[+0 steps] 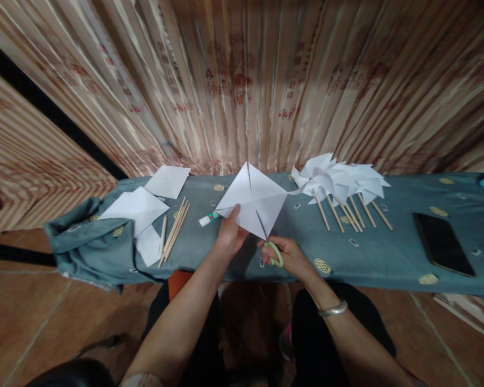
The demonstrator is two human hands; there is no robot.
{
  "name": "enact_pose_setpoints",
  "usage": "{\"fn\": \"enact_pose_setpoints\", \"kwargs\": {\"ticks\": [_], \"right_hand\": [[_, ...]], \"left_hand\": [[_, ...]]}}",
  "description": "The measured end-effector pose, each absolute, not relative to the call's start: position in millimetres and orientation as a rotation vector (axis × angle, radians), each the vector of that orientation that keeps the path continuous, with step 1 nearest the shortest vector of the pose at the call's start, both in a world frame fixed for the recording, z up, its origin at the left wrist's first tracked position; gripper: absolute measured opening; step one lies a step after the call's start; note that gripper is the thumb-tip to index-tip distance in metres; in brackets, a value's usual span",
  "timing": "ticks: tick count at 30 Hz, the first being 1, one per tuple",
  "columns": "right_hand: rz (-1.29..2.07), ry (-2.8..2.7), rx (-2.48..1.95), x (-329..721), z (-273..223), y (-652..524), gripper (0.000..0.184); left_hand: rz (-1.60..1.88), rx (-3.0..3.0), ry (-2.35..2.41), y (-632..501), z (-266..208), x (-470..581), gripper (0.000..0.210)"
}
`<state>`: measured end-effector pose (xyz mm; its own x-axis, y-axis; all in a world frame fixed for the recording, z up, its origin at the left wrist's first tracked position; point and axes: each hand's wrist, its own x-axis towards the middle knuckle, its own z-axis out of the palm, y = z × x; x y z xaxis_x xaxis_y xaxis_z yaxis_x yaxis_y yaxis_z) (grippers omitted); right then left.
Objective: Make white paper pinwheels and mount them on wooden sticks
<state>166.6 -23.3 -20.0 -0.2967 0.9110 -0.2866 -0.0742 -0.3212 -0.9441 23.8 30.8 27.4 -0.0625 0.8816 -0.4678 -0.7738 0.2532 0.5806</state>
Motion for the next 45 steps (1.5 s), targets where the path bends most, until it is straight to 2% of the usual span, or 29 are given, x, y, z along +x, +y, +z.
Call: {"fn": "enact_pose_setpoints", "kwargs": {"ticks": [12, 25, 45], "right_hand": [[1.684, -1.144, -1.207, 167.3, -16.0, -24.1, 0.040], [1.674, -1.212, -1.201, 169.4, -15.2, -23.3, 0.047], [1.617, -1.193, -1.228, 166.5, -20.3, -22.6, 0.043]], "left_hand": [[1.329, 0.119, 0.900, 29.5, 25.9, 25.3, 0.020], [1.279, 0.145, 0.907, 26.3, 26.7, 27.6, 0.014], [1.316, 0.121, 0.921, 26.3, 24.3, 29.0, 0.013]]}}
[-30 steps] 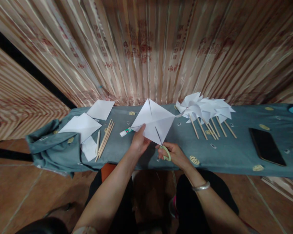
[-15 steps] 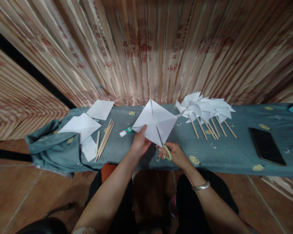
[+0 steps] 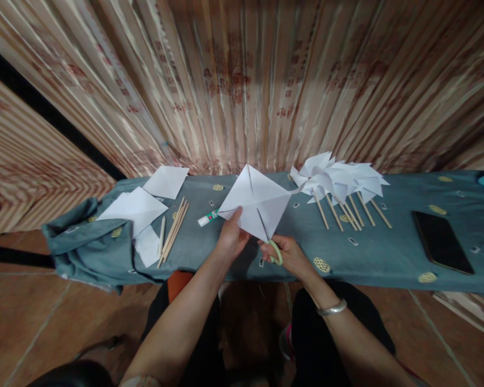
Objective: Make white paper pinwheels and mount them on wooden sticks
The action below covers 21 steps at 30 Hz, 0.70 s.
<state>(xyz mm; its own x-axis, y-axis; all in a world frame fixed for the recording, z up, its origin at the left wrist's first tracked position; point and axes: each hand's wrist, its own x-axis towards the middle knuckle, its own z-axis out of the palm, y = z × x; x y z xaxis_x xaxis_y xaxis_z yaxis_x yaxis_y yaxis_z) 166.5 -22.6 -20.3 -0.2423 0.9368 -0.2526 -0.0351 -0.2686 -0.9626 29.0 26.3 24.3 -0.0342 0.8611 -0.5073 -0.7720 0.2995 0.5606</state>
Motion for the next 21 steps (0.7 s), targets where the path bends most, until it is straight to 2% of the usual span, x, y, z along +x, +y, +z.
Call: {"fn": "enact_pose_setpoints", "kwargs": {"ticks": [13, 21], "right_hand": [[1.559, -1.213, -1.228, 164, -20, -22, 0.042], [1.755, -1.272, -1.184, 172, -25, -27, 0.048]], "left_hand": [[1.333, 0.126, 0.909, 26, 25, 29, 0.012], [1.348, 0.159, 0.911, 34, 27, 15, 0.015]]}}
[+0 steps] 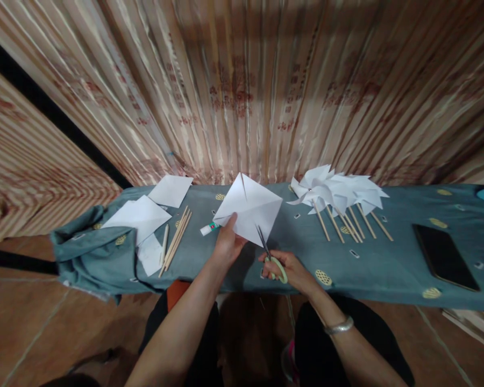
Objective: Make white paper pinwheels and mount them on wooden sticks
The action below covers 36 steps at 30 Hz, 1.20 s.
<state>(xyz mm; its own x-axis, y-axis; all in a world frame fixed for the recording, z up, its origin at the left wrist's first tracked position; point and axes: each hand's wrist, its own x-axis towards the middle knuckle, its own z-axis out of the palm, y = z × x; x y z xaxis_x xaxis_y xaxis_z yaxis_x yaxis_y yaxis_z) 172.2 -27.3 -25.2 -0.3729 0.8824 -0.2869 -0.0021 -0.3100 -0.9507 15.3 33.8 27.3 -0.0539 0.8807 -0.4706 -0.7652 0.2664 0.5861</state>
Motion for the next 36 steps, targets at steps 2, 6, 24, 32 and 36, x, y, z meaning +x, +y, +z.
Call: {"fn": "enact_pose_setpoints", "kwargs": {"ticks": [2, 6, 24, 32, 36], "right_hand": [[1.782, -1.329, -1.176, 182, -24, -30, 0.049], [1.874, -1.424, -1.157, 210, -14, -36, 0.053], [1.119, -1.134, -1.288, 236, -19, -20, 0.047], [1.122, -0.771, -1.227, 229, -19, -9, 0.047], [1.085, -0.622, -1.153, 220, -18, 0, 0.043]], "left_hand": [[1.371, 0.164, 0.916, 37, 29, 8, 0.017], [1.414, 0.153, 0.951, 42, 31, -4, 0.014], [0.926, 0.797, 1.035, 12, -8, 16, 0.037], [0.908, 0.583, 0.740, 16, 10, 23, 0.060], [0.927, 0.536, 0.664, 9, 14, 29, 0.062]]}}
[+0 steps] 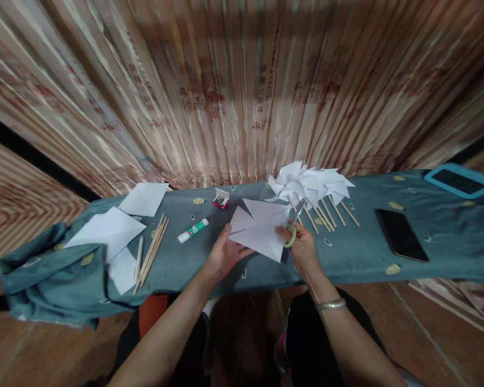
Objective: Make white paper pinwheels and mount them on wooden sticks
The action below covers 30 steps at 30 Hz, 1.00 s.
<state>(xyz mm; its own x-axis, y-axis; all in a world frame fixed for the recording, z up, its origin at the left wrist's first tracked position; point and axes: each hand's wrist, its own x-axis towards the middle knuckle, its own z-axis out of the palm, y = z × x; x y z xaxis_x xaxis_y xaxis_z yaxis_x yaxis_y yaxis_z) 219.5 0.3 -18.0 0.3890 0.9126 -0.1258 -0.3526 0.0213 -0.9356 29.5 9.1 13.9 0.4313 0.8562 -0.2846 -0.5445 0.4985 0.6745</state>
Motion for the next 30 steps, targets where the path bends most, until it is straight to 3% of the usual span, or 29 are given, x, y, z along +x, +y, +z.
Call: {"fn": "enact_pose_setpoints", "kwargs": {"ticks": [12, 22, 30], "right_hand": [[1.119, -0.710, -1.134, 191, -10, 6, 0.042], [1.697, -1.232, -1.050, 194, -3, -34, 0.054], [1.726, -1.312, -1.133, 187, -9, -38, 0.047]], "left_hand": [[1.371, 0.770, 1.090, 19, 0, 54, 0.044], [1.520, 0.884, 1.216, 46, 11, 30, 0.033], [1.516, 0.871, 1.181, 49, 7, 32, 0.048]]}}
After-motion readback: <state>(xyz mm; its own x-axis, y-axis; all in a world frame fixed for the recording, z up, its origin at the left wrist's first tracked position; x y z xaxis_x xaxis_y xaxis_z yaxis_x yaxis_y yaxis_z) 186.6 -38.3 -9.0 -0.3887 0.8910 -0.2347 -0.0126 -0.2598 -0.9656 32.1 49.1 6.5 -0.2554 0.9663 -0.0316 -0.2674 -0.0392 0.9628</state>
